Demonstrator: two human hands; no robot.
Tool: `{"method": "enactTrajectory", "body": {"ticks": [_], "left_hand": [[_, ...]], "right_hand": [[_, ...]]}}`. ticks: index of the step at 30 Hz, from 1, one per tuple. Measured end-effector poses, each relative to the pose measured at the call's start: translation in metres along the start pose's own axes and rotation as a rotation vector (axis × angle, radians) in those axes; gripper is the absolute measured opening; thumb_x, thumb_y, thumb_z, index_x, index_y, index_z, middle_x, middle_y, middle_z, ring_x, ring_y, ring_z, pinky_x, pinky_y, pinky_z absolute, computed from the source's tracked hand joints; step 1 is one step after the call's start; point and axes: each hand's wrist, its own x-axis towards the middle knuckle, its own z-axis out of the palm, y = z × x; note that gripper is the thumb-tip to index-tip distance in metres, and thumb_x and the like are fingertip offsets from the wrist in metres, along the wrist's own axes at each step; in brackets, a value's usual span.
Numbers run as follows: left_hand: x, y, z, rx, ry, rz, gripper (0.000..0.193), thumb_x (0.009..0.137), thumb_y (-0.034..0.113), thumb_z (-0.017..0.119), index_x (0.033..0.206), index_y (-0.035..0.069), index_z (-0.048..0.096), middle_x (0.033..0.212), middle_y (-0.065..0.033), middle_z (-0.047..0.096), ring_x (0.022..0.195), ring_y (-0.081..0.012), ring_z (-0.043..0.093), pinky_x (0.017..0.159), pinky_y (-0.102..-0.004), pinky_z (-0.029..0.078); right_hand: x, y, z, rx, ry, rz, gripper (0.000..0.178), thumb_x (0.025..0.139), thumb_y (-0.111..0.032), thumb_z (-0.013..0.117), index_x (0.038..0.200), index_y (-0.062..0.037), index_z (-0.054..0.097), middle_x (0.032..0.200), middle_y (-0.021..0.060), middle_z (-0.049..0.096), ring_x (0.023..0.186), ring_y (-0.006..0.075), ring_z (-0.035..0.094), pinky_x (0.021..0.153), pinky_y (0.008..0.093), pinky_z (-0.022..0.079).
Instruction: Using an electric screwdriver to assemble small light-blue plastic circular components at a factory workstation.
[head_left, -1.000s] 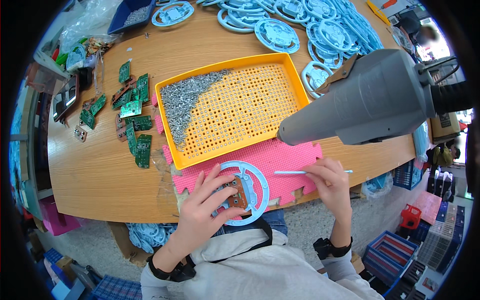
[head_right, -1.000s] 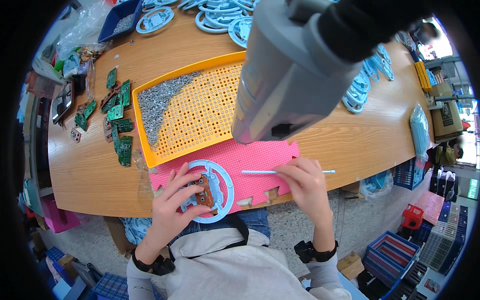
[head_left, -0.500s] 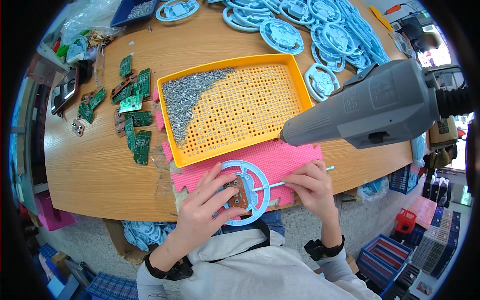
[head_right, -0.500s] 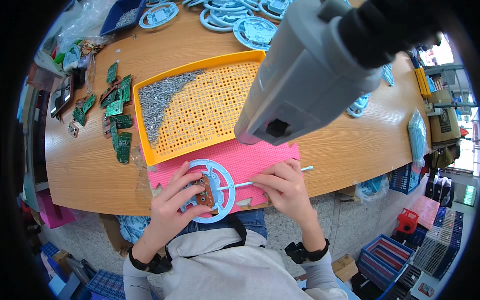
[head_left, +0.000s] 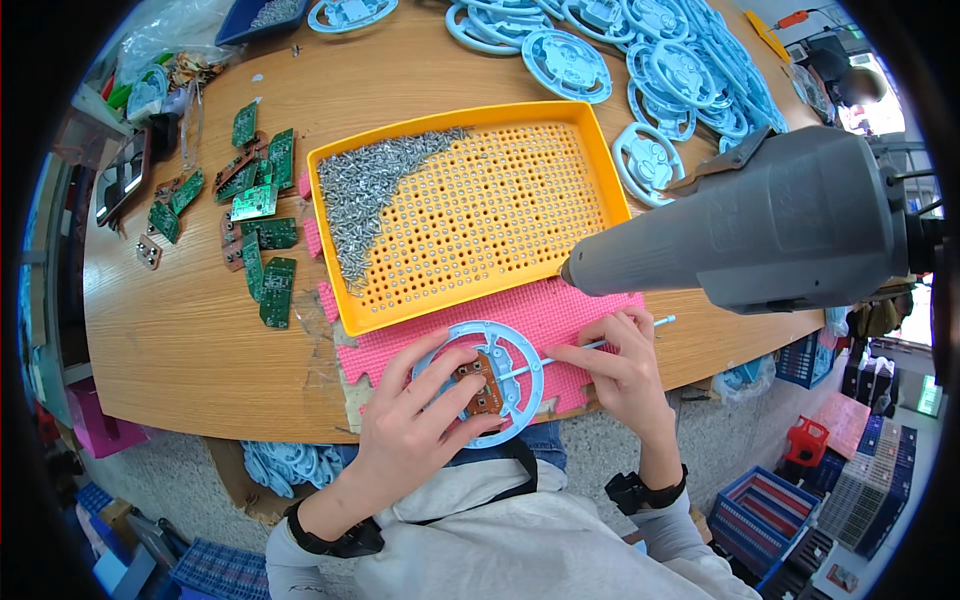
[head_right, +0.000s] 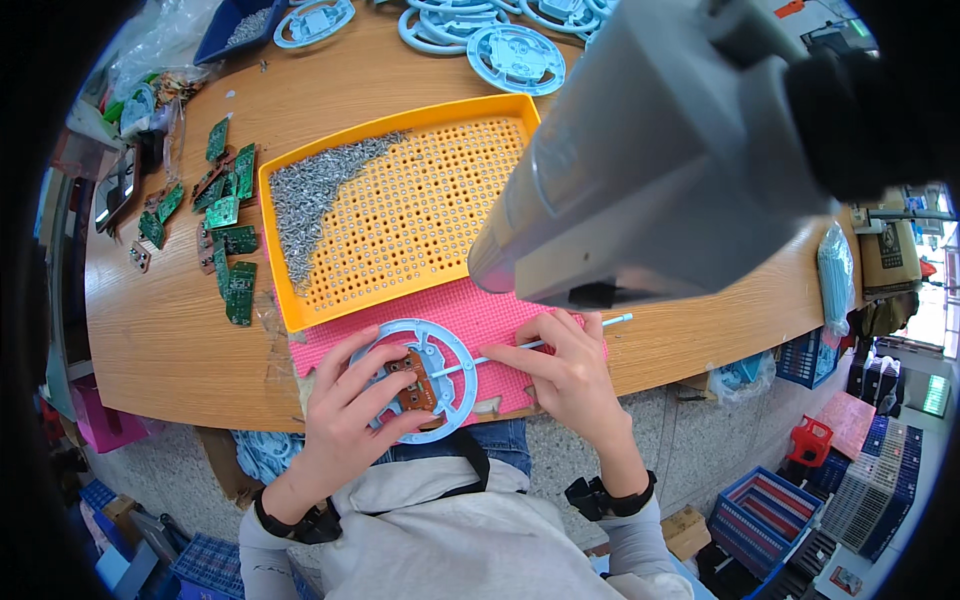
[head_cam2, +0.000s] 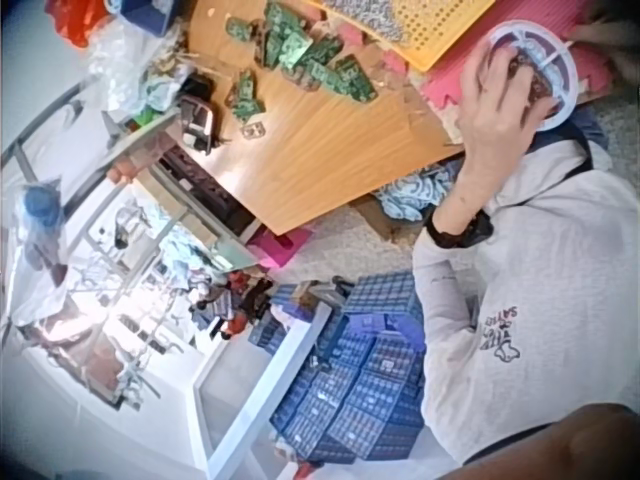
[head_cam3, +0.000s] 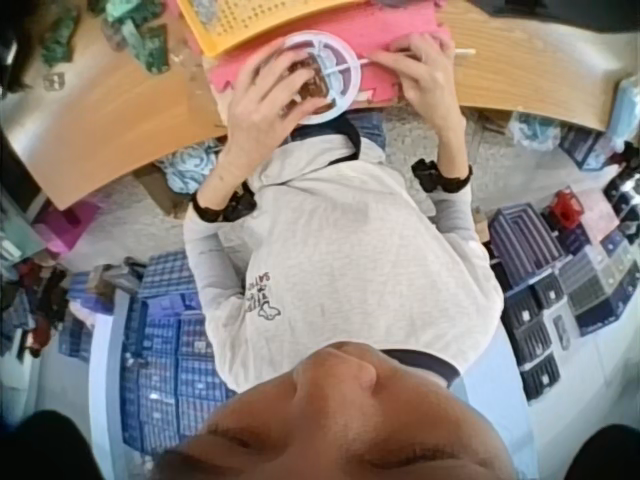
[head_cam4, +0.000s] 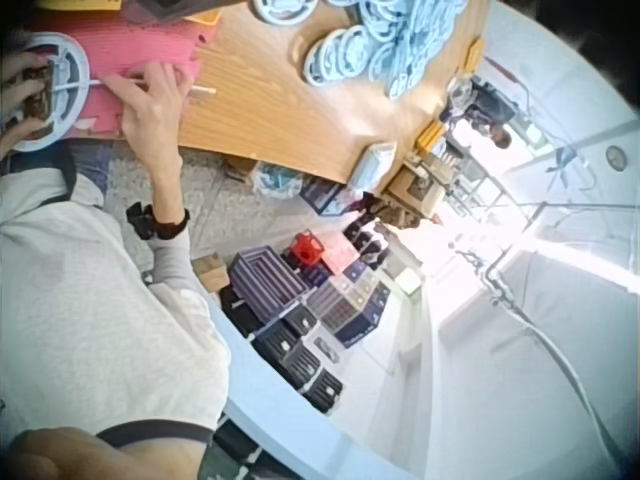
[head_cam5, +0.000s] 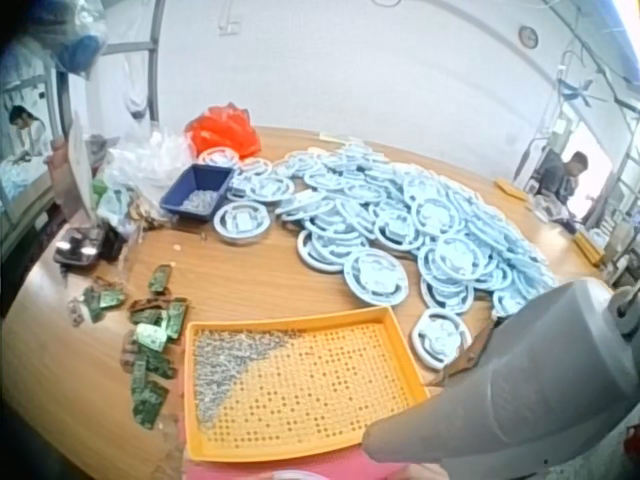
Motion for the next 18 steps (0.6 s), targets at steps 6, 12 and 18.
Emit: {"method": "enactTrajectory", "body": {"ticks": [6,12,18], "left_hand": [[0.0005,-0.0006,0.0024,-0.038,0.036,-0.010,0.040,0.064,0.021,0.083,0.097,0.007,0.066,0.114,-0.0055,0.061,0.111,-0.0339,0.053,0.089,-0.0410,0.048],[0.0025,-0.0006,0.0051,-0.033,0.056,-0.012,0.040,0.063,0.021,0.084,0.096,0.007,0.066,0.113,-0.0056,0.061,0.109,-0.0349,0.052,0.088,-0.0416,0.047],[0.0037,-0.0012,0.0055,-0.034,0.055,-0.012,0.040,0.062,0.021,0.084,0.095,0.008,0.066,0.113,-0.0054,0.060,0.109,-0.0357,0.052,0.088,-0.0422,0.048]], "right_hand": [[0.0006,0.0049,-0.0005,0.003,-0.036,0.000,0.030,0.069,-0.001,0.064,0.092,-0.0170,0.077,0.076,0.0007,0.052,0.075,0.0170,0.050,0.087,0.0354,0.034],[0.0086,0.0062,-0.0047,0.037,-0.085,-0.018,0.043,0.069,0.002,0.060,0.103,-0.0210,0.074,0.087,0.0042,0.061,0.073,0.0215,0.060,0.063,0.0334,0.046],[0.0067,0.0056,-0.0006,0.090,-0.067,0.031,0.029,0.070,-0.004,0.067,0.093,-0.0174,0.077,0.082,0.0009,0.055,0.083,0.0179,0.053,0.088,0.0355,0.035]]}}
